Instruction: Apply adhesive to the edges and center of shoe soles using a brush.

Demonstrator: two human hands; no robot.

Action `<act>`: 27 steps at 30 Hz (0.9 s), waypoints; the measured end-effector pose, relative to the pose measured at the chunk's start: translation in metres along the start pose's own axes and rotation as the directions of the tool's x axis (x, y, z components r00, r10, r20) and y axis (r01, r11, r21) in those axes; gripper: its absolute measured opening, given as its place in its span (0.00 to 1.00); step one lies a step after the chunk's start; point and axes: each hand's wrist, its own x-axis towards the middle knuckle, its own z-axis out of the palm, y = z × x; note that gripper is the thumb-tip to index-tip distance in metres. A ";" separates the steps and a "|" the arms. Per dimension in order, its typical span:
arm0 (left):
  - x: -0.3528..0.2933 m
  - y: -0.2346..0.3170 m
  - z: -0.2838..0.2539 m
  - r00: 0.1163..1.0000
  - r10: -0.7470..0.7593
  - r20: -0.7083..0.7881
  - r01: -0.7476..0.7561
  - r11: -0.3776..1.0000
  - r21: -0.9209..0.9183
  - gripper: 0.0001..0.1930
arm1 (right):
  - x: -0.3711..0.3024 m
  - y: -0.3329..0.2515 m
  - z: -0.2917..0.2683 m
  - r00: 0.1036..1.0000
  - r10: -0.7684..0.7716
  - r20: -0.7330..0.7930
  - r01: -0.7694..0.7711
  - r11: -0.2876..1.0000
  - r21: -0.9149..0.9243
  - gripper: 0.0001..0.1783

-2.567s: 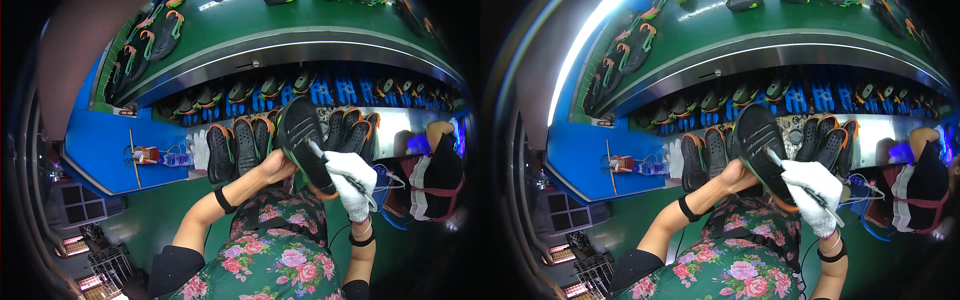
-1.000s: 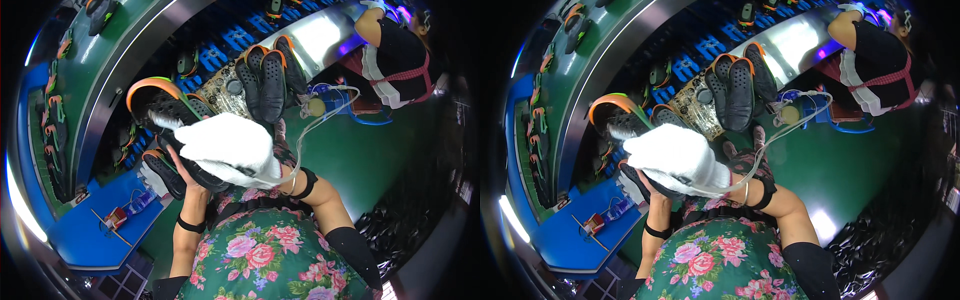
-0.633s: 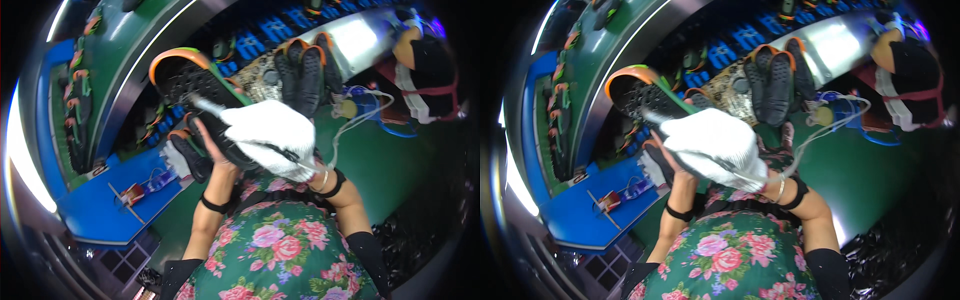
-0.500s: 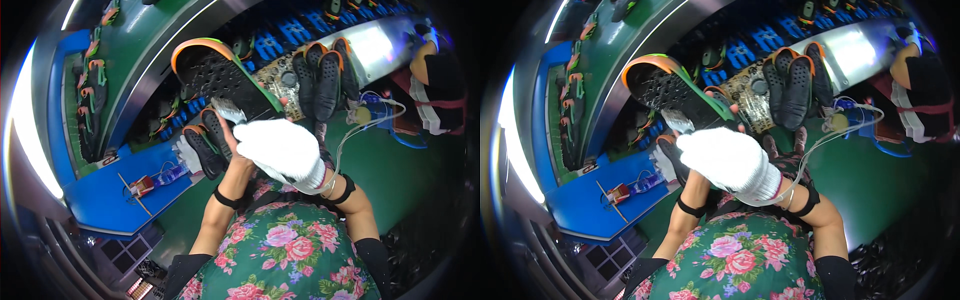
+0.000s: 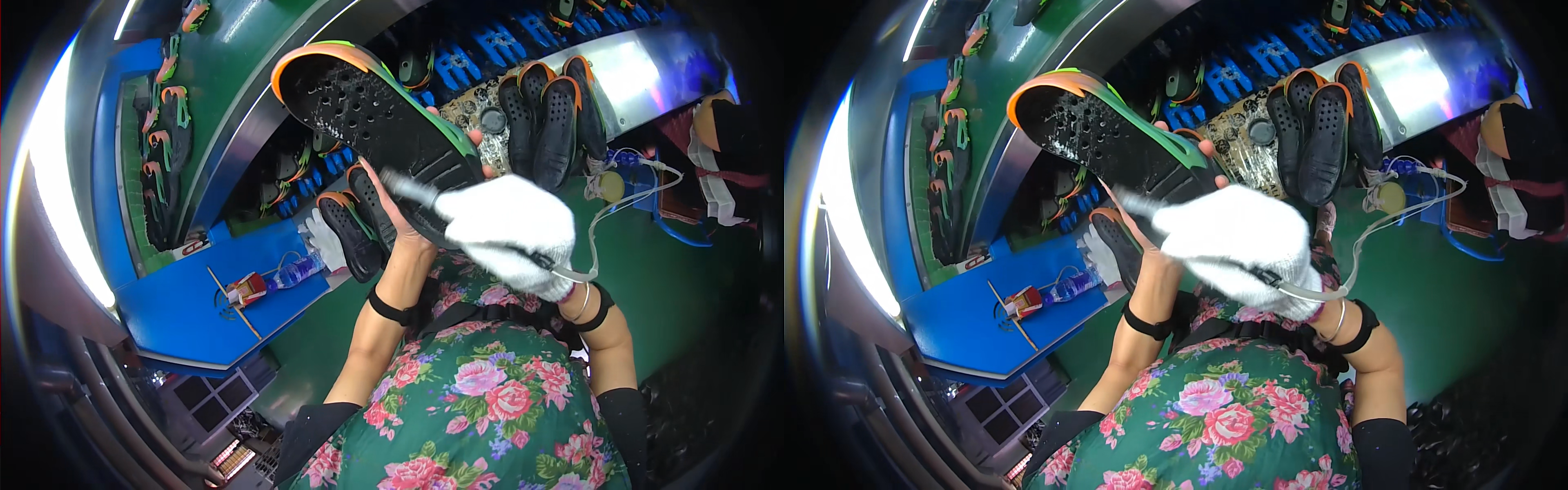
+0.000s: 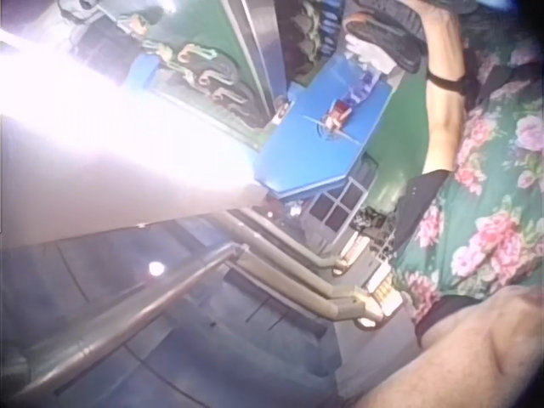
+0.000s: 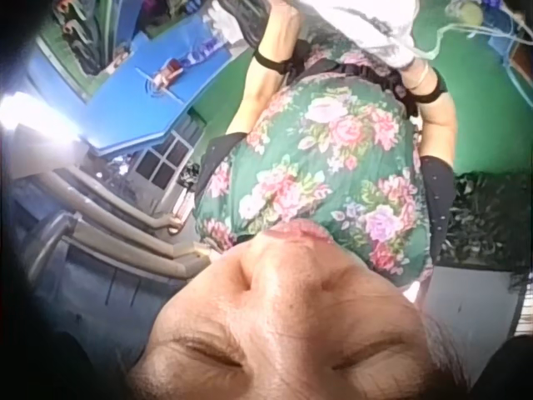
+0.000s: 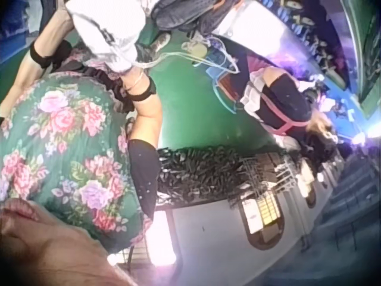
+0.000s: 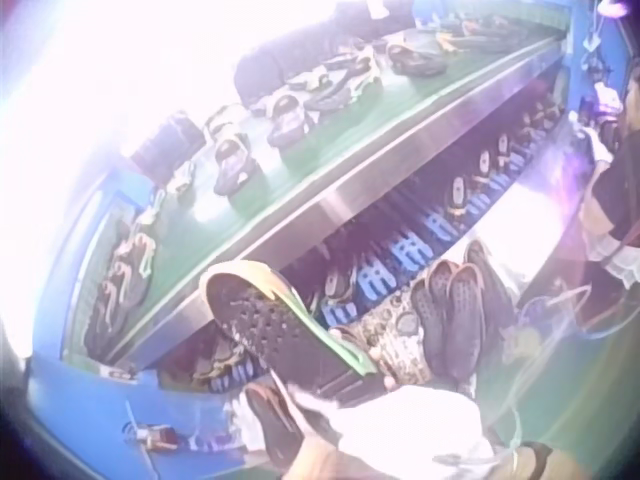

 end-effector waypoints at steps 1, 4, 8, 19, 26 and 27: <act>0.003 -0.002 0.001 0.996 0.053 -0.074 -0.053 0.999 0.008 0.51 | -0.001 0.001 -0.006 1.000 -0.003 0.007 0.003 0.999 -0.035 0.23; 0.005 0.010 -0.020 0.992 -0.065 0.112 0.046 0.986 0.158 0.54 | 0.004 -0.011 -0.001 0.990 -0.107 0.087 0.127 0.952 -0.280 0.21; 0.005 0.011 -0.018 0.992 -0.072 0.107 0.060 0.992 0.107 0.56 | 0.009 -0.016 -0.003 0.995 -0.041 -0.090 0.042 0.999 0.006 0.14; 0.002 0.013 -0.019 0.989 0.057 0.138 -0.079 0.984 0.160 0.53 | 0.004 -0.010 -0.009 0.998 -0.003 -0.061 0.005 0.999 0.034 0.14; 0.001 0.031 -0.022 0.983 -0.152 0.106 0.129 0.972 0.198 0.57 | 0.000 -0.018 -0.007 0.999 0.010 0.053 -0.010 1.000 -0.009 0.13; 0.000 0.033 -0.023 0.985 -0.141 0.104 0.119 0.974 0.195 0.57 | 0.002 -0.018 -0.011 0.990 0.114 0.079 -0.126 0.979 0.162 0.13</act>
